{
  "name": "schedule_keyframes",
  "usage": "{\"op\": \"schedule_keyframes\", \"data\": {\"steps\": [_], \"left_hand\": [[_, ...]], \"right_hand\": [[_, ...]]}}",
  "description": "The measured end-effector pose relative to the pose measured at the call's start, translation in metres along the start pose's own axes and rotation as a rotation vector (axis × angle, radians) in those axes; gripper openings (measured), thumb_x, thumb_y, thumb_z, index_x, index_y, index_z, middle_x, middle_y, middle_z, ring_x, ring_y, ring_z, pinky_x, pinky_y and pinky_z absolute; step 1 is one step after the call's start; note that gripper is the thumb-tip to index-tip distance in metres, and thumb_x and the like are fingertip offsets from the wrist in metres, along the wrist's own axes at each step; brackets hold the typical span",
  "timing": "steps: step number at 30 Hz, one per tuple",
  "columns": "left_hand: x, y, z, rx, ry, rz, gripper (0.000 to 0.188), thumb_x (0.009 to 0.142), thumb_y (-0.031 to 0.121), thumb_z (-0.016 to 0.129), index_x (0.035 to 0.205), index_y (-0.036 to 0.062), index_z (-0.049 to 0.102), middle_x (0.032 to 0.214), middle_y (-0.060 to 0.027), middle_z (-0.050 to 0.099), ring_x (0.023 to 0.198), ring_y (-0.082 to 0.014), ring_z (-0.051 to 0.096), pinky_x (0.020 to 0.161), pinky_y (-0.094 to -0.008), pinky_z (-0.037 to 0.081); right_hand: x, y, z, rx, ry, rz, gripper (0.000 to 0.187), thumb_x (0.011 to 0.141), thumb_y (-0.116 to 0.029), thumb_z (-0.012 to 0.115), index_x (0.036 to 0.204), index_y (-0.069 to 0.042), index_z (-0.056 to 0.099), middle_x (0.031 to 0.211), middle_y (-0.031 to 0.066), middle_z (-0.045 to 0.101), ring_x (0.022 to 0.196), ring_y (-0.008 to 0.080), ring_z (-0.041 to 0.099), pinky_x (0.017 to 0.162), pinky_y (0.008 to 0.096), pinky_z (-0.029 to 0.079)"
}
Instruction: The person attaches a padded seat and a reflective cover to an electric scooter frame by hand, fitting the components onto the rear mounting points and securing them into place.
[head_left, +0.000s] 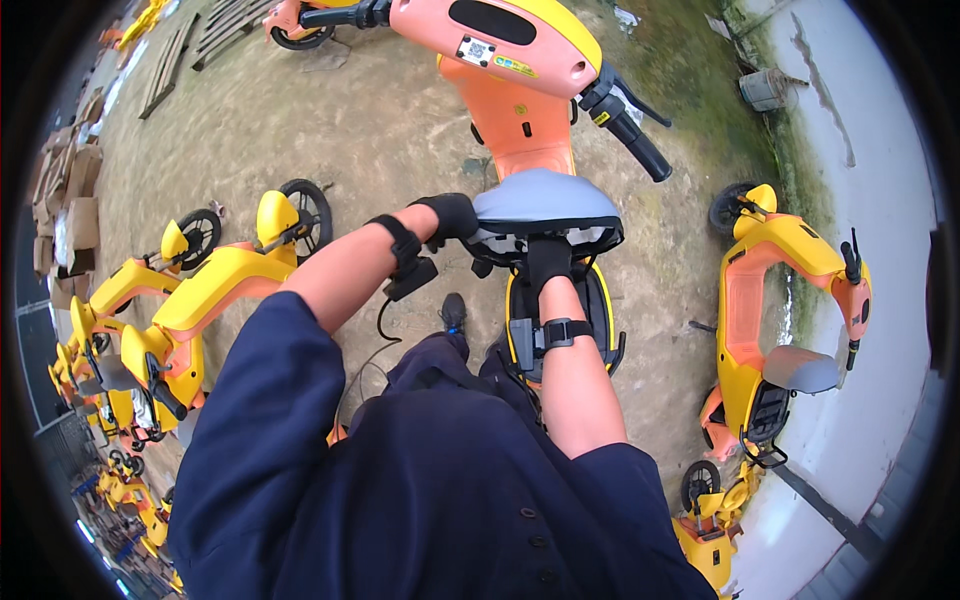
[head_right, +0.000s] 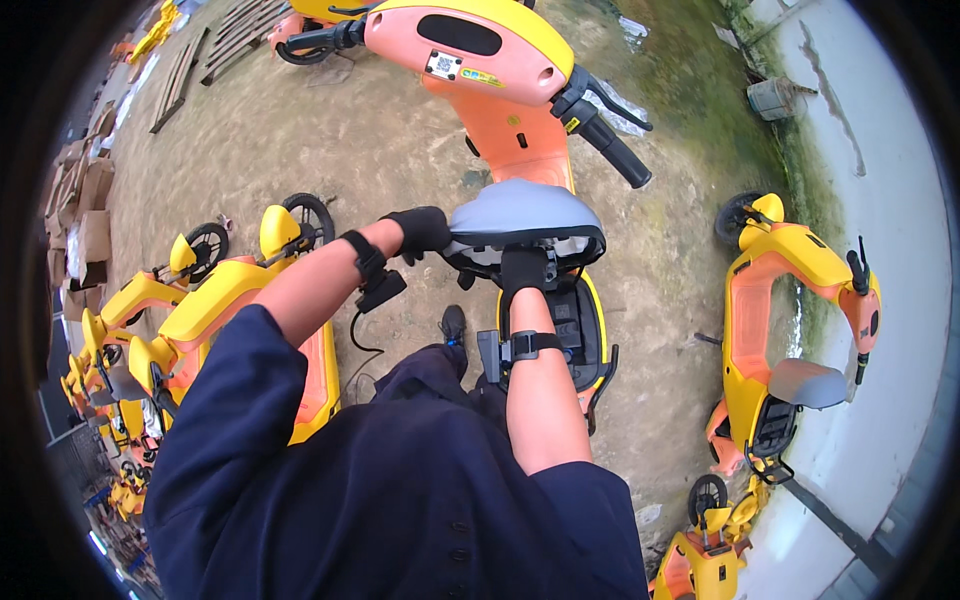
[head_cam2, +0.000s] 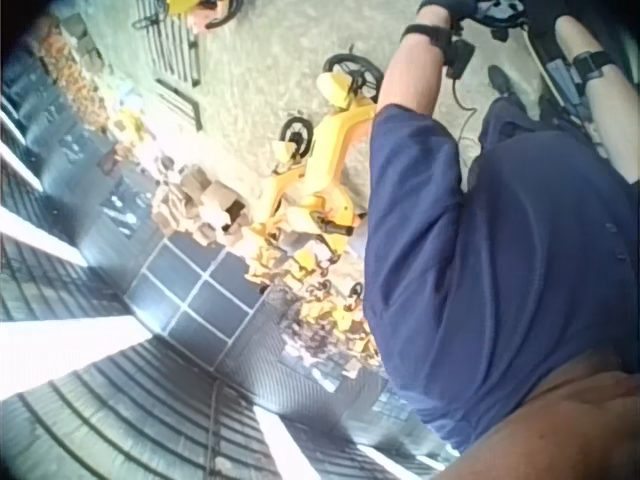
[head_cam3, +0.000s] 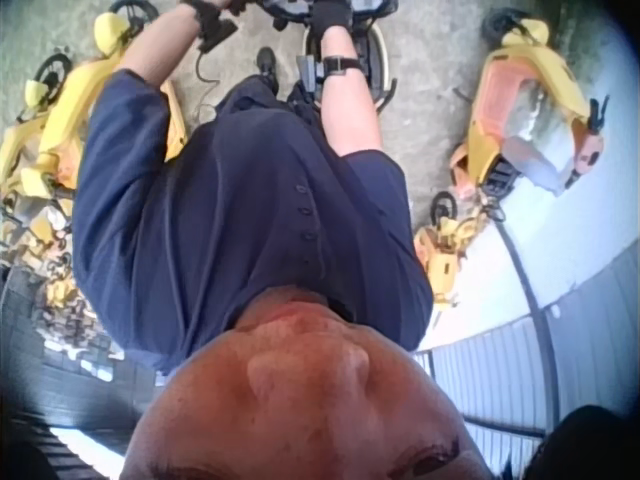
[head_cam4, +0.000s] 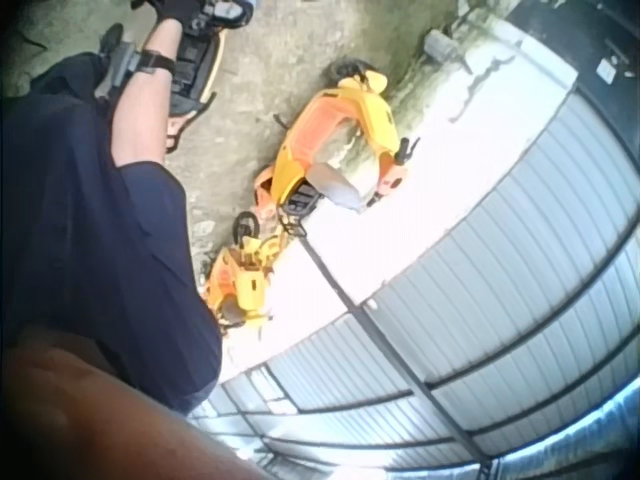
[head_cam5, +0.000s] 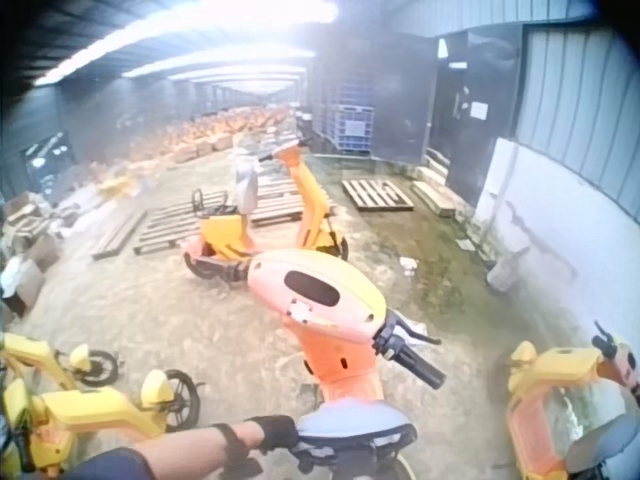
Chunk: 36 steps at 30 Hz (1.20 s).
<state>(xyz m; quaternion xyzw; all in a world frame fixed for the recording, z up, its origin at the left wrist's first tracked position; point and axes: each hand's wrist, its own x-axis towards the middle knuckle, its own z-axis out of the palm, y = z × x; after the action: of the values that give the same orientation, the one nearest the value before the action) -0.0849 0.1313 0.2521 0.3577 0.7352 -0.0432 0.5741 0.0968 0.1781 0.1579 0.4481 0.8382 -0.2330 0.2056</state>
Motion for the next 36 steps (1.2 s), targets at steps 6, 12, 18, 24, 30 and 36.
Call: {"op": "schedule_keyframes", "data": {"steps": [6,12,18,24,30,36], "left_hand": [[-0.011,-0.002,0.008,0.619,0.138,0.305,0.023,0.070,0.018,0.049,0.073,0.0003,0.063,0.066,-0.0173,0.061,0.058,-0.0262,0.061,0.053,-0.0366,0.049],[-0.025,-0.005,0.022,0.367,-0.155,0.172,0.026,0.078,0.024,0.048,0.065,0.0046,0.058,0.054,-0.0073,0.056,0.042,-0.0173,0.054,0.041,-0.0315,0.043],[-0.041,-0.002,0.049,0.412,-0.115,0.258,0.032,0.081,0.028,0.044,0.068,0.0031,0.060,0.054,-0.0099,0.056,0.041,-0.0190,0.054,0.042,-0.0329,0.044],[-0.045,-0.001,0.064,0.288,0.337,0.485,0.043,0.083,0.043,0.043,0.077,0.0034,0.061,0.069,-0.0188,0.059,0.067,-0.0332,0.059,0.061,-0.0418,0.046],[-0.049,0.032,0.073,0.289,1.052,0.923,0.069,0.069,0.040,0.064,0.125,0.0077,0.039,0.125,-0.0190,0.039,0.116,-0.0362,0.036,0.094,-0.0464,0.028],[-0.001,0.058,0.084,0.376,1.041,0.839,0.068,0.070,0.035,0.061,0.126,0.0043,0.036,0.125,-0.0188,0.039,0.117,-0.0337,0.036,0.097,-0.0446,0.027]], "right_hand": [[-0.014,-0.011,-0.003,-0.074,0.092,-0.063,0.046,0.085,-0.025,0.034,0.128,-0.007,0.037,0.132,0.0164,0.035,0.123,0.0285,0.030,0.101,0.0443,0.021],[-0.009,0.003,0.017,0.155,0.269,-0.054,0.049,0.084,-0.027,0.036,0.130,-0.010,0.034,0.136,0.0150,0.029,0.126,0.0274,0.026,0.101,0.0465,0.018],[-0.008,-0.001,0.010,0.275,0.300,-0.069,0.049,0.084,-0.027,0.036,0.130,-0.011,0.034,0.136,0.0148,0.029,0.126,0.0277,0.025,0.102,0.0465,0.017],[-0.005,-0.004,0.008,-0.058,0.123,-0.008,0.049,0.084,-0.030,0.036,0.129,-0.011,0.037,0.134,0.0126,0.033,0.126,0.0285,0.026,0.102,0.0458,0.017],[-0.058,0.041,-0.024,1.206,-0.081,-0.471,0.052,0.080,-0.041,0.052,0.118,-0.006,0.047,0.113,0.0133,0.051,0.110,0.0236,0.045,0.088,0.0360,0.039],[-0.067,0.088,-0.091,1.873,-0.100,0.469,0.053,0.077,-0.062,0.046,0.081,-0.010,0.057,0.058,0.0006,0.048,0.049,0.0154,0.050,0.043,0.0241,0.041]]}}
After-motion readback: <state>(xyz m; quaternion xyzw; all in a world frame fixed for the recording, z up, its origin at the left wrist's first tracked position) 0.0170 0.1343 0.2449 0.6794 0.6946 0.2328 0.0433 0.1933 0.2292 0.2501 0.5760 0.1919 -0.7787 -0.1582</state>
